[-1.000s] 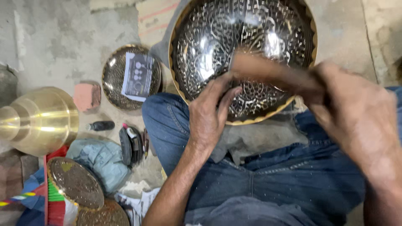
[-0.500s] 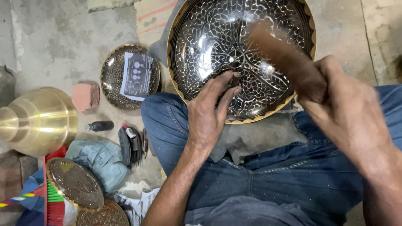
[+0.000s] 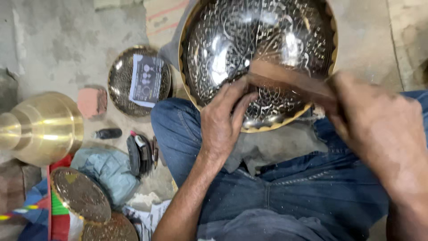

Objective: The person sits on the floor and uses a wooden mallet to hammer a metal plate, creating a decorative pattern. The plate is held steady with the left hand while the right hand repeatedly strikes the surface.

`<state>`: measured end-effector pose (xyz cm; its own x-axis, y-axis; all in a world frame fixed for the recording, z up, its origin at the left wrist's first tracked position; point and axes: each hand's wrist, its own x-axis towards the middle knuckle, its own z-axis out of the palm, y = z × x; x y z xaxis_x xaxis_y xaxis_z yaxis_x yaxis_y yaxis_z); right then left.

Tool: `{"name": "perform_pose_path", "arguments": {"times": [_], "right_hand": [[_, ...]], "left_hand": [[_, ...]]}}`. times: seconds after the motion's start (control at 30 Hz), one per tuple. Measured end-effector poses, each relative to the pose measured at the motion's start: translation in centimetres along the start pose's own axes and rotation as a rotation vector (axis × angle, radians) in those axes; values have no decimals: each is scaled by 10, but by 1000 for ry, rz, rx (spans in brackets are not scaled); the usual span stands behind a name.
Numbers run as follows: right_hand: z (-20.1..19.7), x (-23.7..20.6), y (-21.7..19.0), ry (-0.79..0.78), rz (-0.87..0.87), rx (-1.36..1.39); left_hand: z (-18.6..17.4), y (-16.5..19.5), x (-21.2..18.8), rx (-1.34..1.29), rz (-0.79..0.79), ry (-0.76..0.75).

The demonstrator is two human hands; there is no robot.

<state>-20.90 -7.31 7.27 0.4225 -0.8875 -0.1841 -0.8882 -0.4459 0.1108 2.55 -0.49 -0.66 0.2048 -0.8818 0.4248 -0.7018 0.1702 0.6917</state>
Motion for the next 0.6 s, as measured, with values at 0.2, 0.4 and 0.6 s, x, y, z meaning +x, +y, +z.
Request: {"name": "perform_pose_path", "arguments": {"times": [0.2, 0.4, 0.6], "right_hand": [[0, 0, -2, 170, 39, 296], [-1, 2, 2, 275, -81, 386], [4, 15, -1, 548, -74, 489]], "left_hand": [[7, 8, -3, -153, -115, 8], [24, 24, -7, -181, -249, 27], [17, 24, -16, -219, -245, 193]]}}
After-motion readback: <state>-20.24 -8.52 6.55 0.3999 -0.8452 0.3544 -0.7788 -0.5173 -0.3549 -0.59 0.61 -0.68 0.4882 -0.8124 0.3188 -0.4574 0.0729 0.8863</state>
